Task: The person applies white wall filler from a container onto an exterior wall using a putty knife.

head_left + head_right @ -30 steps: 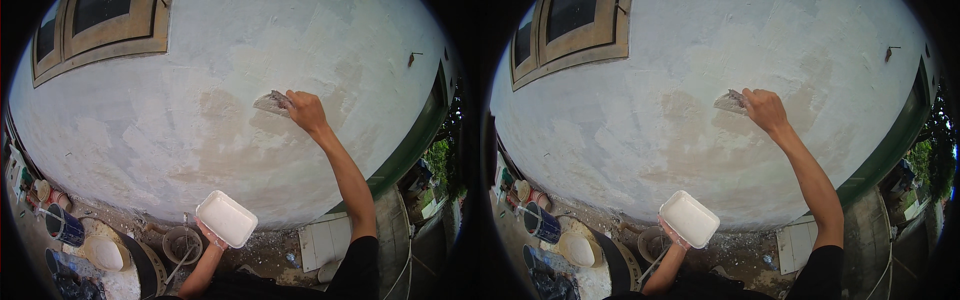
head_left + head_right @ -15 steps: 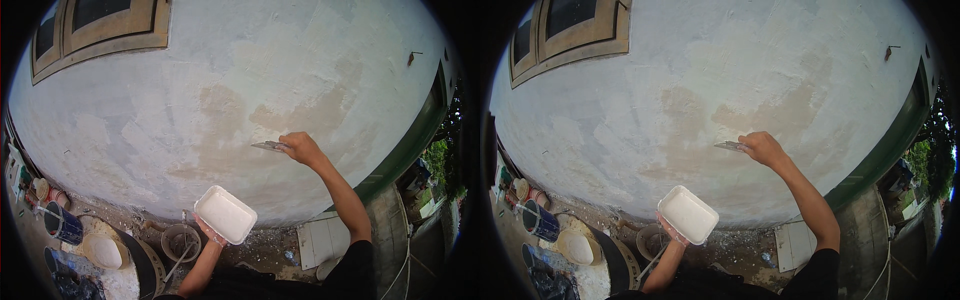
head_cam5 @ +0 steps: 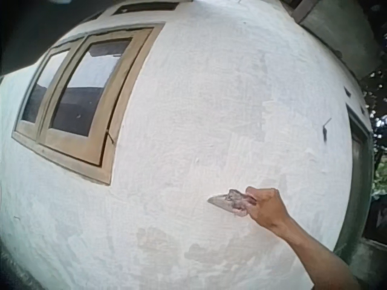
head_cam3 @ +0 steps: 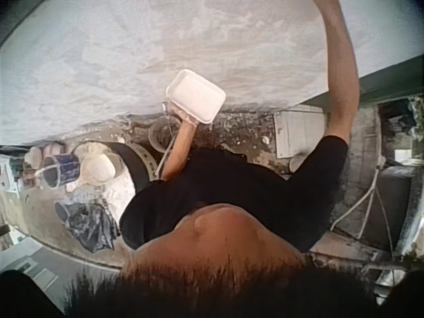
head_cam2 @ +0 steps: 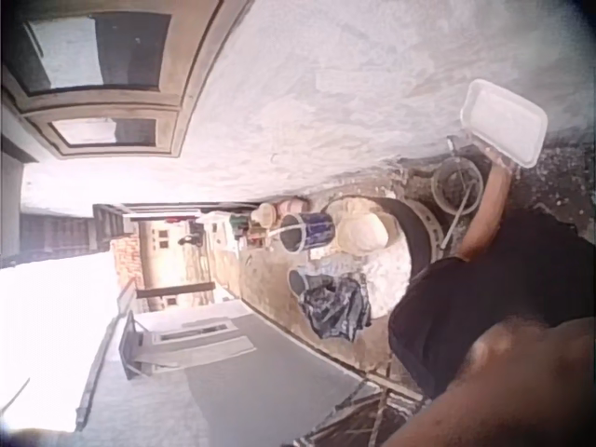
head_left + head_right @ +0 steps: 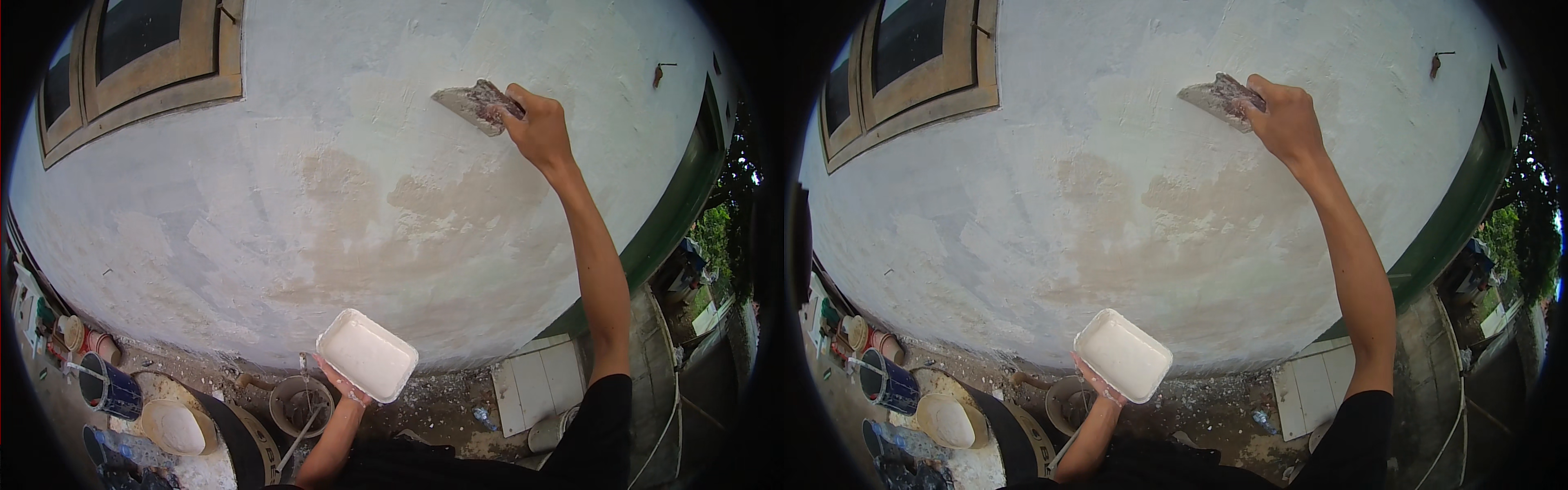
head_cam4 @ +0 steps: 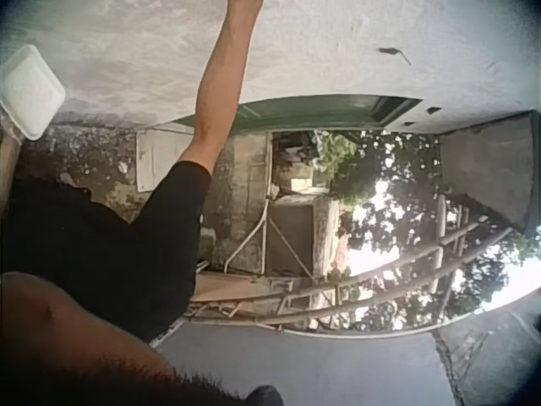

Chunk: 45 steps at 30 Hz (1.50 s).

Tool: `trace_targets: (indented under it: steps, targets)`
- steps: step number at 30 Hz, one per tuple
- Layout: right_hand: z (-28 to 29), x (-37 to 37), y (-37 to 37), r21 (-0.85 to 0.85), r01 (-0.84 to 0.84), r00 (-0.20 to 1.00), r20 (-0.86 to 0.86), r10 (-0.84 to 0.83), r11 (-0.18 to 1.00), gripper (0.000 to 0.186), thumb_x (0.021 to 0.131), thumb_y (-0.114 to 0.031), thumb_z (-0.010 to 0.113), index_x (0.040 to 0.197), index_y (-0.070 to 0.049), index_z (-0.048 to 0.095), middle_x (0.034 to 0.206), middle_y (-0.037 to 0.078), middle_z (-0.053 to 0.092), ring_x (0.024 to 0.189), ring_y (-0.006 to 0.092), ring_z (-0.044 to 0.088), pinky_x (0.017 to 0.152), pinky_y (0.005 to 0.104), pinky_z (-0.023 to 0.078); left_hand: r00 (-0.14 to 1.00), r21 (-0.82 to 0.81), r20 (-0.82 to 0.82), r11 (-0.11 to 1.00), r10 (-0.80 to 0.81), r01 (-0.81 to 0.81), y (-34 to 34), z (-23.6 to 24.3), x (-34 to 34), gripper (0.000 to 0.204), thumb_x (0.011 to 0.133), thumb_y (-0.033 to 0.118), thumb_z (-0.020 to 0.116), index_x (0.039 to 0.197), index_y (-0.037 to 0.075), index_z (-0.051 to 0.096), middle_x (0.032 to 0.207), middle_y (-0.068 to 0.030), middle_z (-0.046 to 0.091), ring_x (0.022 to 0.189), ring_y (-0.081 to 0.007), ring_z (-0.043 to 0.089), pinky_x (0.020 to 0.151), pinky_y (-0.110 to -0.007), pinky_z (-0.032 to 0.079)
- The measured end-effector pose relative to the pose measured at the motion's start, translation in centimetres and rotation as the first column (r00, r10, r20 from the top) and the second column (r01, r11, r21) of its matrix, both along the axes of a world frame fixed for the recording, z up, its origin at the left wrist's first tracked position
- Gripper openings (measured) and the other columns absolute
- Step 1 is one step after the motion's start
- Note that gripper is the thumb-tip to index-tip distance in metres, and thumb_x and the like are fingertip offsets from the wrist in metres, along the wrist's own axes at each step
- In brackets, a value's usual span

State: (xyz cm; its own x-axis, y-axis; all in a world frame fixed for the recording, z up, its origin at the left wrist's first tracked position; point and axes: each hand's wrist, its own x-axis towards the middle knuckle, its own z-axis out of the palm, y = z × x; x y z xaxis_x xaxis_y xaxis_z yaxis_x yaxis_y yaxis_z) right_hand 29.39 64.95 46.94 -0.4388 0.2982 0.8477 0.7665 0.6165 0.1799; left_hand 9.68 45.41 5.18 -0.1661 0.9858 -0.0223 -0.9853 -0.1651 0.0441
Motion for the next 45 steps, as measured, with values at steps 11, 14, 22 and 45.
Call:
trace_targets:
  steps: [11, 14, 22, 45]
  targets:
    - [-17.5, -4.1, -12.7, -0.830, -0.228, 0.963, -0.115, 0.243, 0.510, 0.021, 0.080, -0.017, 0.075, 0.085, 0.001, 0.065, 0.060, 0.019, 0.056, 0.049, 0.0276, 0.052, 0.051, 0.0351, 0.042, 0.997, -0.015, -0.067, 0.999, -0.035, 0.034, 1.2, 1.4, 0.0, 0.092, 0.083, 0.082, 0.030, 0.146, 0.016, 0.035, 0.144, -0.0116, 0.044, 0.127, -0.0351, 0.049, 0.102, -0.054, 0.045]
    - [-22.2, -5.6, -13.3, -0.899, -0.225, 0.939, -0.097, 0.330, 0.377, 0.021, 0.080, -0.016, 0.072, 0.090, 0.001, 0.065, 0.068, 0.022, 0.063, 0.057, 0.0374, 0.060, 0.057, 0.0390, 0.047, 0.985, -0.099, -0.166, 0.995, -0.037, 0.021, 1.1, 1.9, 0.4, 0.093, 0.083, 0.082, 0.030, 0.146, 0.015, 0.035, 0.143, -0.0124, 0.044, 0.126, -0.0349, 0.049, 0.103, -0.052, 0.044]
    - [-25.2, -6.5, -11.8, -0.923, -0.122, 0.968, -0.029, 0.249, 0.366, 0.025, 0.076, -0.011, 0.068, 0.095, 0.005, 0.066, 0.078, 0.026, 0.065, 0.076, 0.0428, 0.064, 0.069, 0.0444, 0.051, 0.995, -0.001, -0.095, 1.000, -0.019, 0.019, 1.0, -0.4, 0.8, 0.091, 0.083, 0.081, 0.033, 0.145, 0.015, 0.036, 0.145, -0.0121, 0.042, 0.128, -0.0341, 0.046, 0.105, -0.050, 0.041]
    - [-22.9, -3.7, -11.0, -0.880, -0.180, 0.964, -0.069, 0.257, 0.439, 0.027, 0.078, -0.016, 0.072, 0.097, 0.002, 0.065, 0.077, 0.023, 0.066, 0.072, 0.0395, 0.065, 0.064, 0.0423, 0.050, 0.981, -0.096, -0.187, 0.995, -0.058, 0.041, 4.2, 1.6, 2.0, 0.092, 0.083, 0.082, 0.029, 0.144, 0.013, 0.037, 0.143, -0.0131, 0.044, 0.127, -0.0339, 0.047, 0.103, -0.049, 0.044]
